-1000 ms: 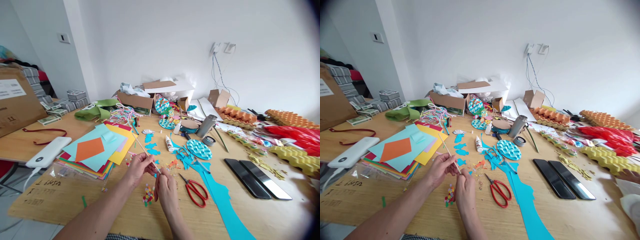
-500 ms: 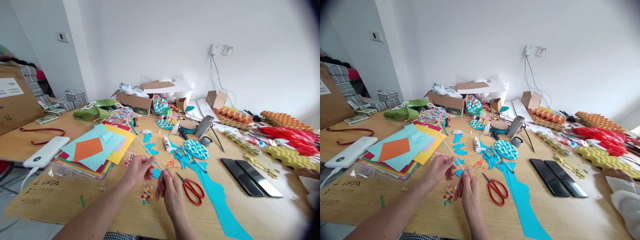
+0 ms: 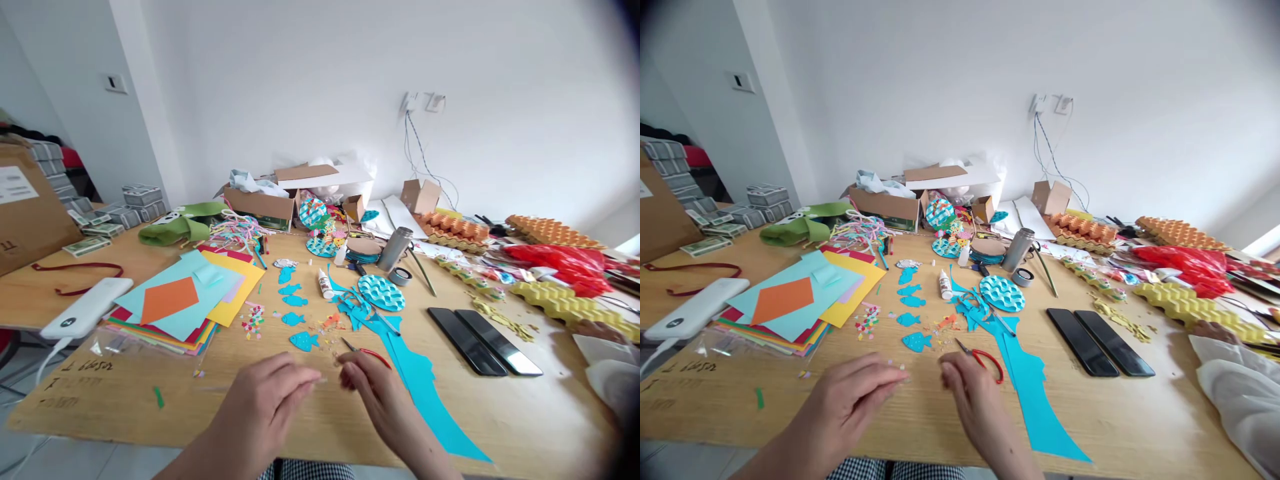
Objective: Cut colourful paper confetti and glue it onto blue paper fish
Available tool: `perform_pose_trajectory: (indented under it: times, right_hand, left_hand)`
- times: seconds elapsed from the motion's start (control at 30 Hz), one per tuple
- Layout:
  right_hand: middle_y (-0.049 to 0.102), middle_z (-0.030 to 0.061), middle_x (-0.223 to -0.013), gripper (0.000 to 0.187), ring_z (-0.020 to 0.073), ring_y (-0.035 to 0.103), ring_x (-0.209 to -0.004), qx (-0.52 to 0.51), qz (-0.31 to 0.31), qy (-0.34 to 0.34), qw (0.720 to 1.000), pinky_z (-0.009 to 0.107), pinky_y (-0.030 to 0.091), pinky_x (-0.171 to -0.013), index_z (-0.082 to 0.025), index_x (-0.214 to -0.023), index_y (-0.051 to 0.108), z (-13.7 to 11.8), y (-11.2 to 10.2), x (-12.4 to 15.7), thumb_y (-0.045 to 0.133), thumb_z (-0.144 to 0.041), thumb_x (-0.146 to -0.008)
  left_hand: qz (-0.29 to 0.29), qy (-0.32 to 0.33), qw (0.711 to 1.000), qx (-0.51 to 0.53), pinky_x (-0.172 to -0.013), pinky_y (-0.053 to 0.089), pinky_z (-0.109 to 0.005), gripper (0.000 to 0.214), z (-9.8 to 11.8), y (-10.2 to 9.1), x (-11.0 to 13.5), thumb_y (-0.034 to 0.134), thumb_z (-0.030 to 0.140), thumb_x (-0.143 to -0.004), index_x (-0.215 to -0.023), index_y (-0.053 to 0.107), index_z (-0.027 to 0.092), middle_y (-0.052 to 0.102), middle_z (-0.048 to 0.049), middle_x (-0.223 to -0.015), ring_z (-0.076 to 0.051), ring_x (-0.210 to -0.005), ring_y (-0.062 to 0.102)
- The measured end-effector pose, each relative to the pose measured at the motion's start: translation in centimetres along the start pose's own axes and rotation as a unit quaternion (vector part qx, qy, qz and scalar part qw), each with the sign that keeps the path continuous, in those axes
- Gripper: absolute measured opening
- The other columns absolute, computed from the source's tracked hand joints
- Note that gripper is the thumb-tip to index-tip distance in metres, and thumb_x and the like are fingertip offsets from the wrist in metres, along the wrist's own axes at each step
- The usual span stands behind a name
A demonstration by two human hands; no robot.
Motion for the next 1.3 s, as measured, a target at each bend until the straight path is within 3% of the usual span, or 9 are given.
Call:
perform_pose_trajectory:
  times: [0.1, 0.23, 0.33, 0.47, 0.57, 0.7, 0.9, 1.07, 1.3]
  right_hand:
    - [0.067, 0.0172, -0.093, 0.020, 0.0320, 0.062, -0.092, 0.312, 0.040, 0.078, 0.946, 0.039, 0.045, -0.077, -0.014, -0.095, 0.065, 3.9, -1.3, -1.0, 0.046, -0.015, -0.088]
    - [0.064, 0.0175, -0.098, 0.033, 0.0302, 0.061, -0.092, 0.449, -0.020, 0.071, 0.891, 0.037, 0.045, -0.079, -0.010, -0.096, 0.065, 5.9, -0.5, -1.6, 0.041, 0.005, -0.078]
    - [0.063, 0.0184, -0.097, 0.035, 0.0294, 0.060, -0.093, 0.446, -0.014, 0.067, 0.893, 0.037, 0.045, -0.082, -0.008, -0.094, 0.063, 5.9, -0.1, -1.8, 0.038, 0.009, -0.078]
    - [0.060, 0.0199, -0.105, 0.030, 0.0275, 0.060, -0.096, 0.313, 0.026, 0.094, 0.945, 0.036, 0.045, -0.080, -0.007, -0.102, 0.058, 5.8, -0.9, -1.5, 0.038, 0.003, -0.083]
    - [0.061, 0.0146, -0.103, 0.020, 0.0223, 0.060, -0.087, 0.108, 0.012, 0.111, 0.988, 0.032, 0.046, -0.071, -0.012, -0.104, 0.055, 5.0, -1.6, -0.3, 0.040, -0.019, -0.093]
    - [0.059, 0.0025, -0.077, 0.028, 0.0157, 0.053, -0.067, -0.086, -0.101, 0.098, 0.986, 0.026, 0.040, -0.057, -0.017, -0.094, 0.056, 1.5, -1.1, 2.3, 0.054, -0.044, -0.087]
    - [0.055, -0.0015, -0.073, 0.021, 0.0125, 0.047, -0.065, -0.013, -0.135, 0.016, 0.991, 0.025, 0.039, -0.059, -0.020, -0.085, 0.050, -3.1, 0.5, 5.5, 0.064, -0.035, -0.083]
    - [0.057, -0.0016, -0.070, 0.021, 0.0113, 0.047, -0.059, 0.061, -0.151, 0.005, 0.987, 0.024, 0.034, -0.053, -0.020, -0.082, 0.047, -3.6, 1.2, 6.5, 0.060, -0.037, -0.086]
    - [0.060, -0.0001, -0.073, 0.014, 0.0110, 0.047, -0.059, 0.087, -0.187, 0.000, 0.978, 0.023, 0.034, -0.053, -0.020, -0.080, 0.049, -4.0, 1.4, 6.9, 0.060, -0.028, -0.085]
  left_hand:
    - [-0.014, -0.167, 0.966, 0.198, -0.042, 0.043, -0.019, 0.020, -0.3, 0.7, 2.3, 0.055, 0.034, -0.090, -0.093, 0.071, 0.024, 0.064, -0.0026, -0.067, -0.011, -0.051, 0.055]
    - [0.005, -0.378, 0.841, 0.387, -0.032, 0.025, -0.015, 0.039, -1.0, 2.8, 4.8, 0.068, 0.055, -0.076, -0.089, 0.071, 0.018, 0.060, -0.0017, -0.064, -0.005, -0.040, 0.042]
    - [0.049, -0.440, 0.786, 0.432, -0.035, 0.022, -0.013, 0.046, -1.4, 3.7, 5.4, 0.076, 0.056, -0.067, -0.087, 0.071, 0.015, 0.060, -0.0008, -0.063, -0.003, -0.042, 0.041]
    - [0.076, -0.449, 0.755, 0.472, -0.039, 0.020, -0.015, 0.046, -2.0, 4.4, 5.8, 0.080, 0.054, -0.063, -0.084, 0.070, 0.014, 0.059, 0.0007, -0.062, -0.001, -0.042, 0.040]
    - [0.071, -0.444, 0.748, 0.489, -0.039, 0.018, -0.016, 0.045, -2.5, 4.9, 6.3, 0.080, 0.054, -0.062, -0.078, 0.069, 0.013, 0.058, 0.0014, -0.059, -0.001, -0.041, 0.039]
    - [0.059, -0.449, 0.748, 0.485, -0.041, 0.018, -0.017, 0.044, -2.7, 5.3, 6.7, 0.081, 0.053, -0.061, -0.074, 0.068, 0.013, 0.057, 0.0015, -0.058, -0.002, -0.043, 0.040]
    - [0.068, -0.420, 0.785, 0.451, -0.045, 0.025, -0.017, 0.042, -3.0, 5.5, 7.2, 0.079, 0.053, -0.064, -0.080, 0.072, 0.014, 0.058, 0.0011, -0.059, -0.003, -0.046, 0.040]
    - [0.064, -0.363, 0.835, 0.409, -0.047, 0.032, -0.017, 0.034, -2.9, 5.2, 7.3, 0.075, 0.048, -0.072, -0.079, 0.073, 0.015, 0.057, 0.0010, -0.058, -0.006, -0.050, 0.042]
    - [0.042, -0.322, 0.859, 0.396, -0.052, 0.038, -0.018, 0.028, -2.4, 5.0, 7.0, 0.070, 0.044, -0.079, -0.081, 0.074, 0.017, 0.058, -0.0002, -0.064, -0.008, -0.056, 0.046]
Point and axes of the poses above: each hand's wrist, its own x-axis away from the middle knuckle, its own y-axis out of the palm, z = x × y, the point moved 3 cm from there along -x, towards the middle knuckle
